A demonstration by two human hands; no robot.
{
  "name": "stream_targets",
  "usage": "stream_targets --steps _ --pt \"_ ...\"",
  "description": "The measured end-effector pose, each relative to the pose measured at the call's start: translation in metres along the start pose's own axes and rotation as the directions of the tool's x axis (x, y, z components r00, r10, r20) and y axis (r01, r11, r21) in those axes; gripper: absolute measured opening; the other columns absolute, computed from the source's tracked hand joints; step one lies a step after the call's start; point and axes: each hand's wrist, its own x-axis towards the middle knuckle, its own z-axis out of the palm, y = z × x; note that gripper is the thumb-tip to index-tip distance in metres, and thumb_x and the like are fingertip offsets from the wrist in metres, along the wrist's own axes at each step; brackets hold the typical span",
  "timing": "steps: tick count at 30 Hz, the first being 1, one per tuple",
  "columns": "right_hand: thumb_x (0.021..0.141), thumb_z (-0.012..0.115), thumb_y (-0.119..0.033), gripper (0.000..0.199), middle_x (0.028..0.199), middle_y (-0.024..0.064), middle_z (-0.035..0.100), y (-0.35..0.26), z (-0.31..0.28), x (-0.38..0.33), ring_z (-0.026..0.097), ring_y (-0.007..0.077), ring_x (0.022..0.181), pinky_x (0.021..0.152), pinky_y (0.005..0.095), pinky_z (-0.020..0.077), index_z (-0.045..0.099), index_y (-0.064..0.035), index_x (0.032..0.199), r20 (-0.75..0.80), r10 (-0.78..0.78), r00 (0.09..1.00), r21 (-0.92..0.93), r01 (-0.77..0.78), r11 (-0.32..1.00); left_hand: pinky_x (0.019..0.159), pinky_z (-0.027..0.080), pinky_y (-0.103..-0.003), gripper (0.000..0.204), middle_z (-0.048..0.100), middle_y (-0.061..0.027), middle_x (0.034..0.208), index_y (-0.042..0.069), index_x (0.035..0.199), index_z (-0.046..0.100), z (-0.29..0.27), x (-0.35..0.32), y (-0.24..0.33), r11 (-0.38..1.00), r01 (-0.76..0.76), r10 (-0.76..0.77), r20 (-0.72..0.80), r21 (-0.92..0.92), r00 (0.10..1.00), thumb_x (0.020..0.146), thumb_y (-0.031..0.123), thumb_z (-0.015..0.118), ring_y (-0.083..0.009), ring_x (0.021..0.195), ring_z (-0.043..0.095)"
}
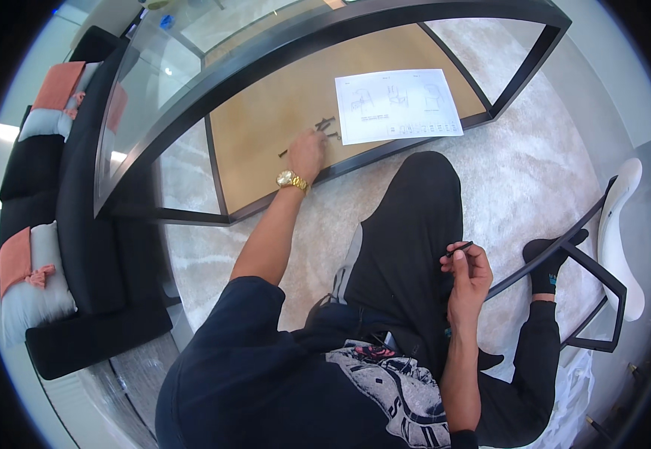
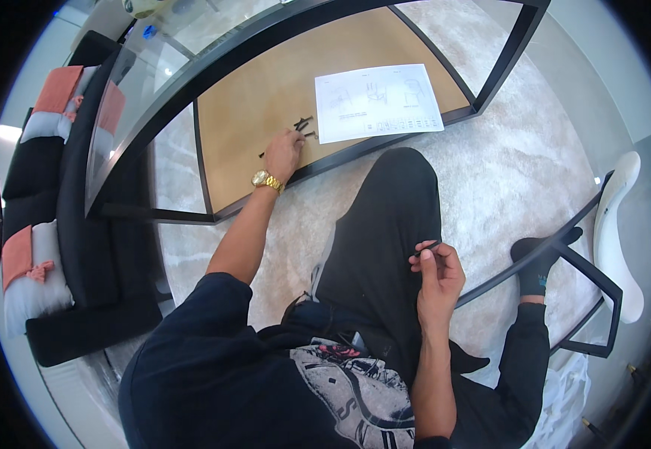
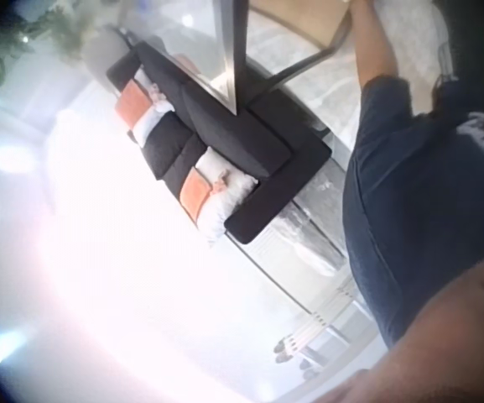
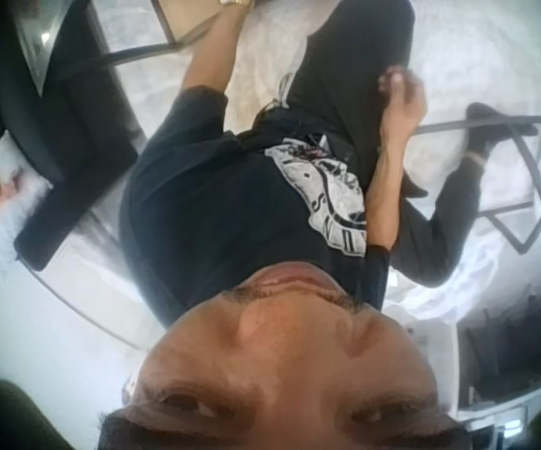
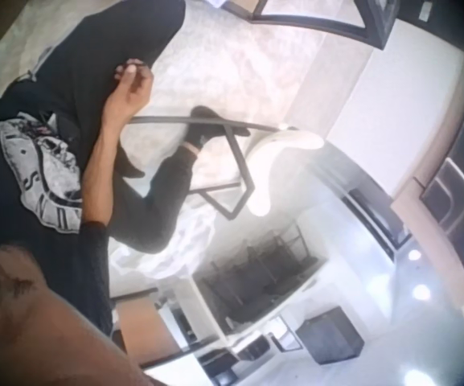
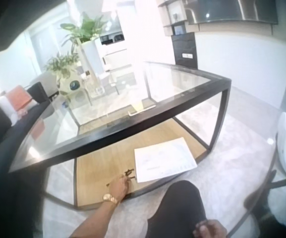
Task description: The person fits small metal screws and washers into the pre-drilled holes of a black chair frame and then places a white seat cushion onto the frame while sitting on the floor.
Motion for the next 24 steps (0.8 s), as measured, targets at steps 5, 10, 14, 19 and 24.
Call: stream_targets --steps 5,10,14,19,24 --pt "0.102 0.060 -0.005 0.010 0.105 0.0075 0.068 -0.009 0.020 0.001 0.068 0.0120 0.085 0.074 0.0249 0.0551 0.063 0.0003 0.111 0.108 0.011 0.994 -0.016 -0.009 1.000 0.084 0.052 -0.049 0.011 0.068 -0.0188 0.094 0.004 0.090 0.068 0.003 0.003 -0.007 0.996 0.070 -0.068 0.038 -0.061 0.997 0.088 0.014 0.064 -0.0382 0.095 0.065" --pt "0.102 0.060 -0.004 0.013 0.101 0.0070 0.068 -0.015 0.054 0.006 0.067 0.0107 0.082 0.072 0.0239 0.0554 0.064 0.0025 0.112 0.262 0.080 0.962 -0.038 -0.073 0.997 0.077 0.054 -0.041 0.011 0.071 -0.0183 0.088 0.001 0.095 0.069 -0.012 -0.015 0.016 0.965 0.121 -0.096 0.114 -0.235 0.989 0.087 0.009 0.068 -0.0329 0.081 0.069" --pt "0.101 0.061 -0.003 0.018 0.097 0.0067 0.068 -0.011 0.071 0.016 0.066 0.0100 0.077 0.067 0.0232 0.0541 0.065 0.0046 0.117 0.291 0.131 0.948 -0.125 -0.098 0.987 0.073 0.055 -0.029 0.010 0.074 -0.0095 0.090 0.000 0.097 0.071 -0.057 -0.061 0.131 0.523 0.234 -0.052 0.244 -0.819 0.968 0.091 0.007 0.073 -0.0137 0.080 0.070" --pt "0.100 0.063 -0.004 0.022 0.096 0.0064 0.068 -0.018 0.070 0.019 0.064 0.0093 0.075 0.064 0.0223 0.0519 0.065 0.0049 0.120 0.234 0.088 0.968 -0.054 -0.077 0.996 0.074 0.056 -0.026 0.013 0.075 -0.0103 0.097 -0.003 0.107 0.072 -0.076 -0.089 0.191 0.052 0.446 0.000 0.446 -0.894 0.895 0.094 0.001 0.070 -0.0136 0.085 0.071" --pt "0.098 0.066 -0.005 0.020 0.094 0.0046 0.070 -0.025 0.065 0.017 0.063 0.0066 0.071 0.060 0.0201 0.0480 0.067 0.0034 0.116 0.177 0.104 0.979 -0.060 -0.095 0.994 0.073 0.056 -0.025 0.015 0.075 -0.0095 0.098 -0.002 0.110 0.073 -0.079 -0.090 0.184 0.065 0.393 0.041 0.396 -0.917 0.917 0.095 0.002 0.070 -0.0130 0.088 0.071"
